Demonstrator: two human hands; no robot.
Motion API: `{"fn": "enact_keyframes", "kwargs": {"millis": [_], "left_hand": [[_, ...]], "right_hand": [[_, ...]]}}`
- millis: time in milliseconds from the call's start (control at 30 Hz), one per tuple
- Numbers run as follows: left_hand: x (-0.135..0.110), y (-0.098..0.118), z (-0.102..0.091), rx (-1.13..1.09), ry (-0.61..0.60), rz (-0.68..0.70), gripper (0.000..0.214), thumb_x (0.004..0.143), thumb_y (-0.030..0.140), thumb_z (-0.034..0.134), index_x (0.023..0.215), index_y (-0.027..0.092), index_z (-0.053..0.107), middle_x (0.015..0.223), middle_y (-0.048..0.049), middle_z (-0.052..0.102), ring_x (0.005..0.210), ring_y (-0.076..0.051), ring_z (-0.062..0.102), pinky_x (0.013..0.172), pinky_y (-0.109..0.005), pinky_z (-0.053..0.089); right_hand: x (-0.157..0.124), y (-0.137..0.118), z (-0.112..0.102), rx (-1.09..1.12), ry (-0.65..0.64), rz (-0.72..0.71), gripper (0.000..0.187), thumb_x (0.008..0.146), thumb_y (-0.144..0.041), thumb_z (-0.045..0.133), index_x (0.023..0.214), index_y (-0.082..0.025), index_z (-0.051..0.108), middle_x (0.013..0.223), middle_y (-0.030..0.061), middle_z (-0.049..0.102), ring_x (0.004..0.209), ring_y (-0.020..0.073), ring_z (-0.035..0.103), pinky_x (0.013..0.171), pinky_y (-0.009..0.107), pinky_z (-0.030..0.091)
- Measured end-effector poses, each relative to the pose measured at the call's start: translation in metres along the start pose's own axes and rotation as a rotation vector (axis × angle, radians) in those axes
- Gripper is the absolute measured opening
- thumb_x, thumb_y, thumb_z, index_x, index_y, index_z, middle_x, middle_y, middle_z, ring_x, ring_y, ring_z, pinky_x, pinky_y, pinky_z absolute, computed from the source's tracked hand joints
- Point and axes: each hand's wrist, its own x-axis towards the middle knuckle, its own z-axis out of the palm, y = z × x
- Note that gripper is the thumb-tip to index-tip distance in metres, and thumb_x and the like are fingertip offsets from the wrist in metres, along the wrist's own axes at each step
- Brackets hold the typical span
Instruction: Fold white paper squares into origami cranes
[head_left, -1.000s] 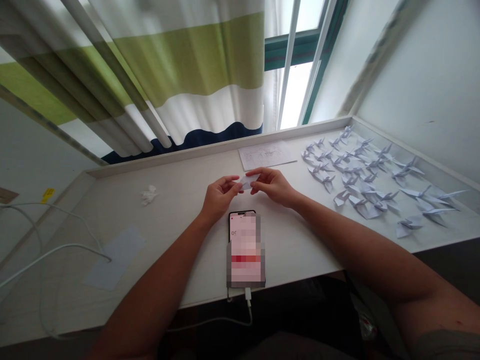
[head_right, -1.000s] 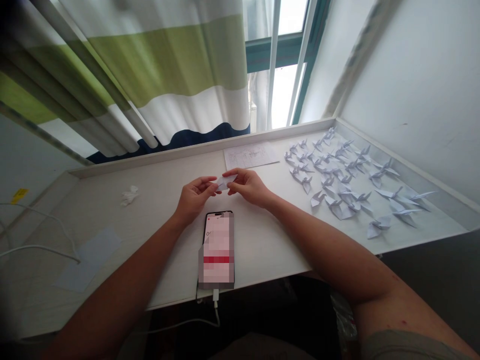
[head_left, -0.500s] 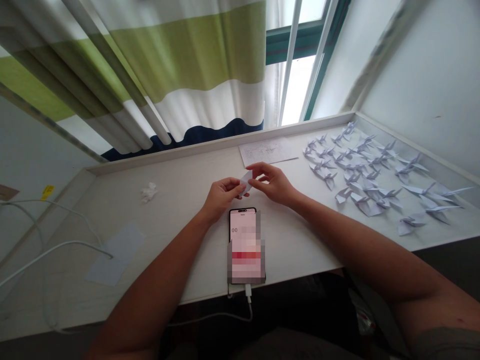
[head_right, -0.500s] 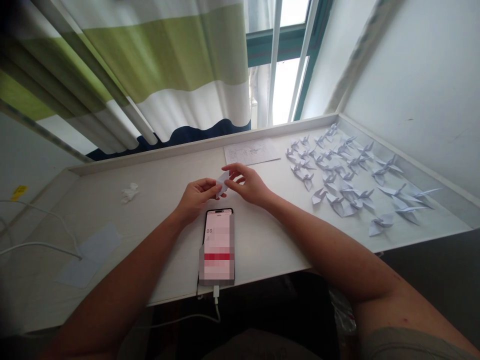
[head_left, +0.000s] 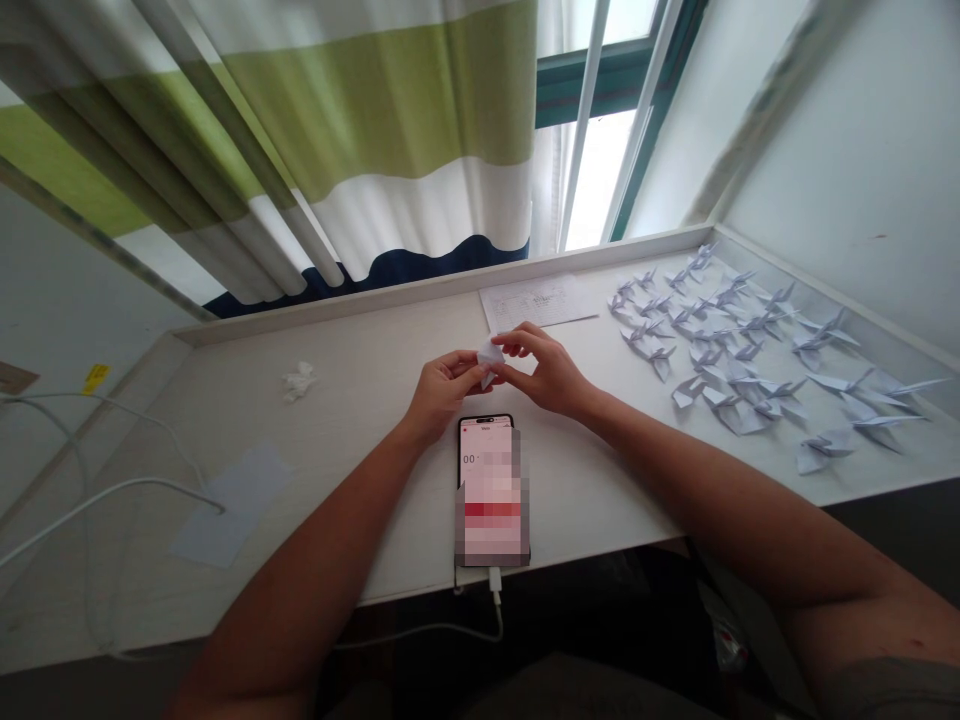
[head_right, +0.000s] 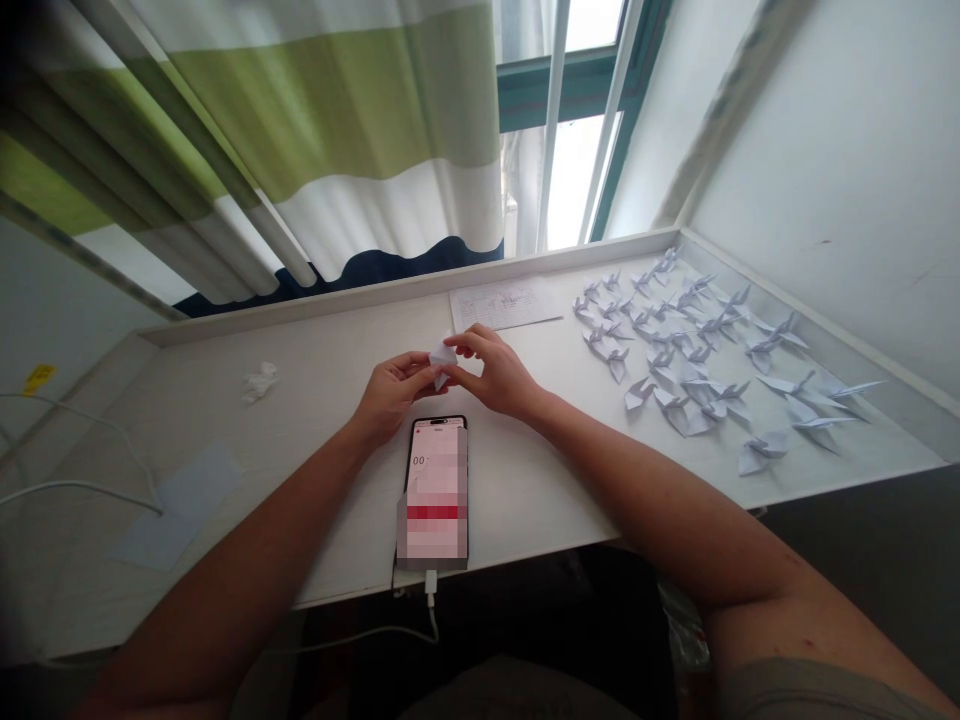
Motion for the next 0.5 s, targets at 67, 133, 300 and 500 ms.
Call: {"fn": "enact_keyframes", "kwargs": {"millis": [67,133,300,500], "left_hand": [[-0.001,0.001,0.001,0.006,-0.006,-0.012,0.049,0.069,0.05,0.097,0.097,0.015,0.078,0.086,-0.0064,0.082,0.08,-0.023,0.08,0.088,-0.041,0.062],[-0.001,0.002,0.001,-0.002,-0.007,-0.024,0.051,0.072,0.054,0.095,0.097,0.014,0.077,0.084,-0.0062,0.081,0.079,-0.023,0.08,0.088,-0.04,0.062],[0.001,0.002,0.001,-0.045,0.035,-0.065,0.051,0.07,0.058,0.095,0.091,0.014,0.077,0.08,-0.0061,0.08,0.074,-0.021,0.079,0.082,-0.037,0.063],[0.001,0.0,0.001,-0.059,0.072,-0.047,0.043,0.071,0.049,0.095,0.089,0.014,0.077,0.078,-0.0061,0.079,0.073,-0.019,0.076,0.085,-0.039,0.064]], "right_hand": [[0.0,-0.002,-0.001,0.003,-0.003,-0.007,0.027,0.099,-0.036,0.074,0.123,-0.025,0.073,0.103,0.0061,0.068,0.091,0.0219,0.064,0.082,0.04,0.058],[0.0,-0.004,-0.002,0.0,-0.013,-0.024,0.026,0.1,-0.032,0.072,0.125,-0.026,0.073,0.105,0.0062,0.067,0.093,0.0222,0.065,0.083,0.04,0.058],[0.0,-0.008,-0.003,-0.03,-0.056,-0.038,0.013,0.102,-0.028,0.069,0.112,-0.026,0.077,0.101,0.006,0.068,0.098,0.0243,0.064,0.085,0.042,0.057],[0.0,-0.011,-0.004,0.044,-0.092,-0.045,0.006,0.099,-0.029,0.07,0.1,-0.024,0.073,0.102,0.0059,0.067,0.097,0.0232,0.063,0.089,0.042,0.055]]}}
